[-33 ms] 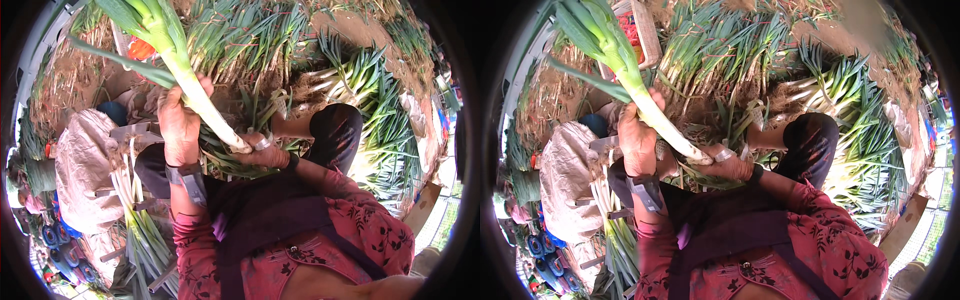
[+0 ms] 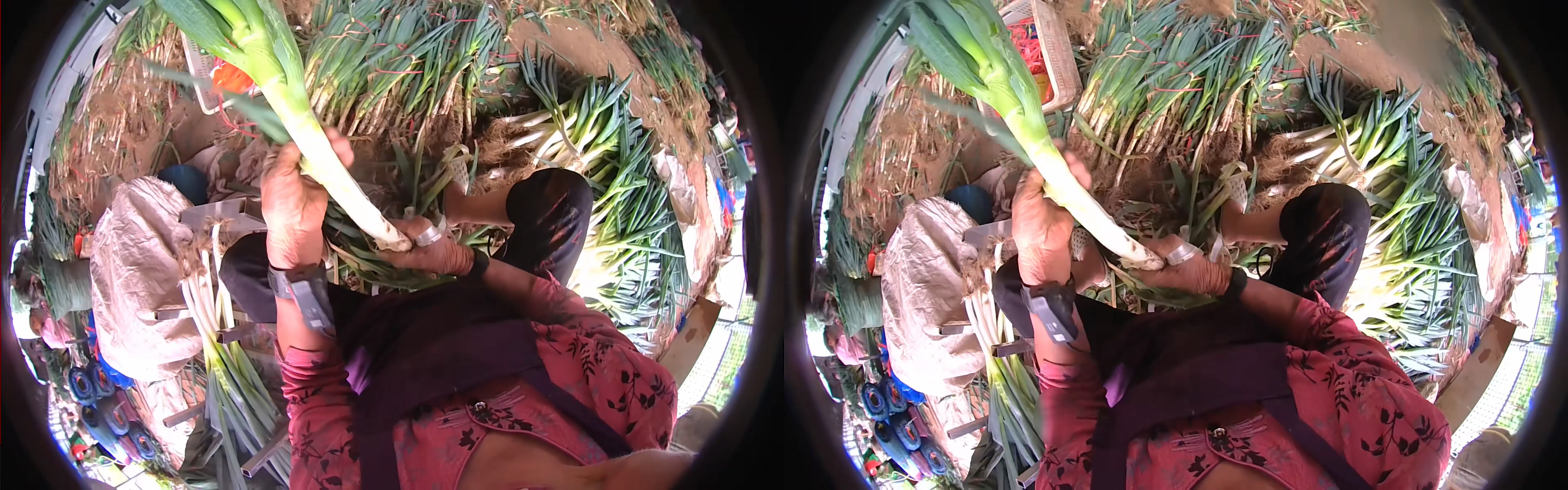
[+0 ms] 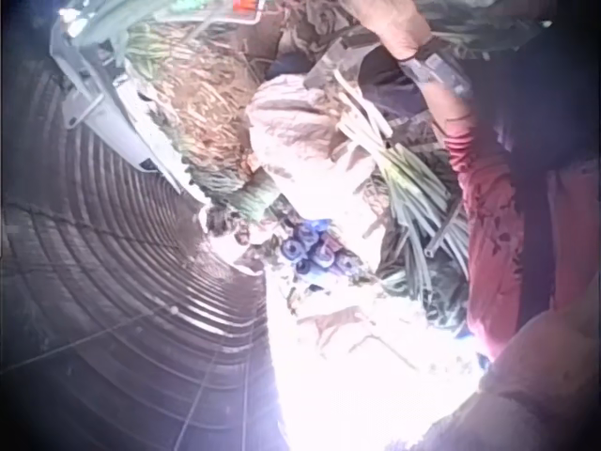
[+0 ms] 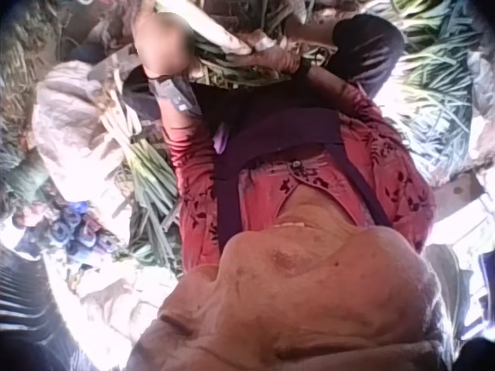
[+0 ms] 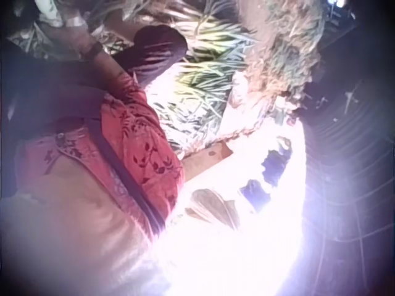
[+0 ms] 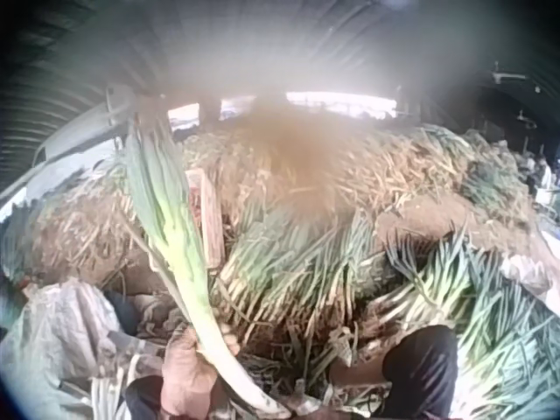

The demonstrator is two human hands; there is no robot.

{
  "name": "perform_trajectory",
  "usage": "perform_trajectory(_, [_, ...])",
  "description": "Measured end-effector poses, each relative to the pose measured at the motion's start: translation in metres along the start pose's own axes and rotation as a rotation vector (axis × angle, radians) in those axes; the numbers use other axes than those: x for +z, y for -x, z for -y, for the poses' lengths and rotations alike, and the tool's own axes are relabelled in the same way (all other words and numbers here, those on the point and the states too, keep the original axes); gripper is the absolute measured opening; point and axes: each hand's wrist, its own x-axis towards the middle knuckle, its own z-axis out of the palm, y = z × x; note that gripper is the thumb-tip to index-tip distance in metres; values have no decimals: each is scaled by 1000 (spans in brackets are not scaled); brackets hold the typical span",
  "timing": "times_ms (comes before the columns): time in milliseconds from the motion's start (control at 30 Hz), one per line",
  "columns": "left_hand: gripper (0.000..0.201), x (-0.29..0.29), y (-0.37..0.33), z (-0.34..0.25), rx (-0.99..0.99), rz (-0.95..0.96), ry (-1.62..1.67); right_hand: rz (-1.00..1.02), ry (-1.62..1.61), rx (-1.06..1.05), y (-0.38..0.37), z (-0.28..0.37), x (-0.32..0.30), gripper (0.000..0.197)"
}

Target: Cleaning and bundling green onions in an agricultural processing area.

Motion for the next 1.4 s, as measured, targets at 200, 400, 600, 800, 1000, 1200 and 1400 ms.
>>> perform_trajectory(200, [32, -28, 22, 34, -110, 5, -1312, -240, 206, -12, -15, 7, -10, 27])
perform_trajectory(400, [37, -73, 40, 94, -212, 124, -1879, -302, 392, -84, -26, 3, -10, 36])
perform_trajectory(600, [33, -39, -23, 7, 619, -352, -985, -330, 684, 23, -24, -18, -17, 32])
perform_trajectory(800, [33, -36, -37, 16, 309, -137, -382, -232, 672, 99, -29, -31, -19, 43])
perform_trajectory(1000, [41, -7, -15, 9, 334, -47, -220, 179, -280, 101, -24, 5, -5, 61])
perform_trajectory(1200, [23, 0, -22, 24, 626, -413, -487, -252, 202, -73, -25, -33, 8, 57])
perform_trajectory(1400, [6, 13, -23, 22, 870, -401, -910, -421, 280, -24, -23, -36, 14, 54])
